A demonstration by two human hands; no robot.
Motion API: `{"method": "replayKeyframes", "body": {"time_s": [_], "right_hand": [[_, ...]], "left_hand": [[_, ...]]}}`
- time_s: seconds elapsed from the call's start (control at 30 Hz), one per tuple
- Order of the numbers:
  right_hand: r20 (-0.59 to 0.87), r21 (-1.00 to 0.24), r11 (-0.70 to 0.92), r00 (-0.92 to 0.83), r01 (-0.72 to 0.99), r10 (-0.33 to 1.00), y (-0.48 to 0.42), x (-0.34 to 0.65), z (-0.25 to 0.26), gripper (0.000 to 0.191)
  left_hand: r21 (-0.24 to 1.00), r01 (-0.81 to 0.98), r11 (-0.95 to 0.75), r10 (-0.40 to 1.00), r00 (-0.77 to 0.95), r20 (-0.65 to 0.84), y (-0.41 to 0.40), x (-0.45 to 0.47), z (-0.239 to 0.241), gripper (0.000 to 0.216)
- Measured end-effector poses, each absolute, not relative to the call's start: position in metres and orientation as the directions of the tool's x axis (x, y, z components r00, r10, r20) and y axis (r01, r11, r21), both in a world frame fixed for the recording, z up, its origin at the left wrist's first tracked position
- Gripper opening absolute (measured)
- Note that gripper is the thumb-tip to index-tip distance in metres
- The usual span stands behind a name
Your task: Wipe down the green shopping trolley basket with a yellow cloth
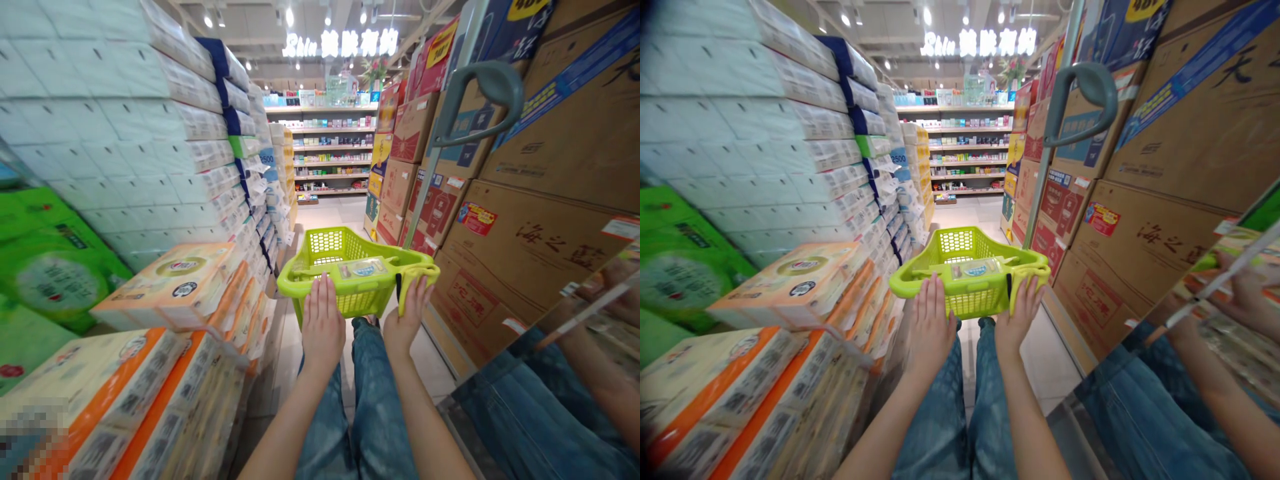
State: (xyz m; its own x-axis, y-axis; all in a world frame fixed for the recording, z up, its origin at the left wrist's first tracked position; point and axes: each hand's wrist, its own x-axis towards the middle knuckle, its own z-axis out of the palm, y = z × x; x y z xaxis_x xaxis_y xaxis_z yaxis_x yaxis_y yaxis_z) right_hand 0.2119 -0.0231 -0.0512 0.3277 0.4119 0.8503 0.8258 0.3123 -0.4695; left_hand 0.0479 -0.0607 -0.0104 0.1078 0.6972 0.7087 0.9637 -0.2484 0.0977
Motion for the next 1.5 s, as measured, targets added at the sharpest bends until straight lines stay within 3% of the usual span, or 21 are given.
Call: {"method": "replayKeyframes", "body": {"time_s": [0.1,0.23,0.3,0.37,0.5,0.57,0.63,0.77,0.87,0.93,1.07,1.13,1.2,1.37,1.5], "right_hand": [[0.855,-0.434,0.33,0.267,0.838,0.445,-0.027,0.188,-0.05,0.082],[0.875,-0.125,0.425,-0.102,0.896,0.473,-0.037,0.155,-0.058,0.08],[0.863,-0.032,0.434,-0.195,0.9,0.467,-0.037,0.159,-0.062,0.078],[0.88,-0.051,0.399,-0.147,0.915,0.451,-0.033,0.177,-0.064,0.079],[0.89,-0.32,0.307,0.173,0.896,0.422,-0.024,0.209,-0.057,0.082],[0.869,-0.39,0.302,0.24,0.87,0.433,-0.025,0.204,-0.05,0.083],[0.865,-0.355,0.317,0.181,0.879,0.468,-0.03,0.186,-0.044,0.083],[0.83,-0.143,0.377,-0.097,0.915,0.549,-0.04,0.149,-0.041,0.077],[0.824,-0.035,0.412,-0.207,0.911,0.527,-0.037,0.159,-0.047,0.076],[0.861,-0.05,0.385,-0.155,0.921,0.484,-0.031,0.181,-0.052,0.079],[0.88,-0.289,0.285,0.137,0.914,0.455,-0.024,0.21,-0.055,0.084],[0.866,-0.351,0.286,0.192,0.892,0.463,-0.026,0.201,-0.052,0.084],[0.868,-0.311,0.318,0.131,0.896,0.478,-0.031,0.179,-0.05,0.083],[0.837,-0.072,0.415,-0.172,0.907,0.52,-0.039,0.141,-0.051,0.073],[0.867,-0.06,0.356,-0.128,0.933,0.482,-0.032,0.175,-0.06,0.074]], "left_hand": [[0.109,0.962,-0.249,0.701,0.102,0.705,-0.061,0.049,-0.01,0.074],[0.095,0.97,-0.226,0.694,0.092,0.714,-0.057,0.043,-0.012,0.071],[0.077,0.972,-0.222,0.687,0.1,0.72,-0.054,0.038,-0.012,0.069],[0.065,0.972,-0.227,0.687,0.113,0.718,-0.052,0.033,-0.011,0.07],[0.06,0.972,-0.228,0.687,0.117,0.718,-0.049,0.031,-0.011,0.073],[0.068,0.973,-0.223,0.687,0.107,0.719,-0.05,0.033,-0.011,0.073],[0.081,0.972,-0.221,0.686,0.096,0.721,-0.051,0.036,-0.011,0.073],[0.082,0.971,-0.226,0.69,0.1,0.717,-0.05,0.035,-0.011,0.072],[0.062,0.971,-0.229,0.693,0.118,0.712,-0.049,0.031,-0.011,0.071],[0.056,0.971,-0.232,0.693,0.125,0.71,-0.049,0.03,-0.012,0.072],[0.072,0.97,-0.231,0.684,0.109,0.721,-0.048,0.032,-0.012,0.075],[0.079,0.969,-0.232,0.677,0.103,0.729,-0.048,0.034,-0.011,0.076],[0.083,0.968,-0.236,0.674,0.101,0.732,-0.048,0.034,-0.011,0.076],[0.071,0.97,-0.234,0.683,0.111,0.722,-0.048,0.03,-0.01,0.073],[0.065,0.968,-0.243,0.681,0.123,0.722,-0.047,0.028,-0.013,0.074]]}}
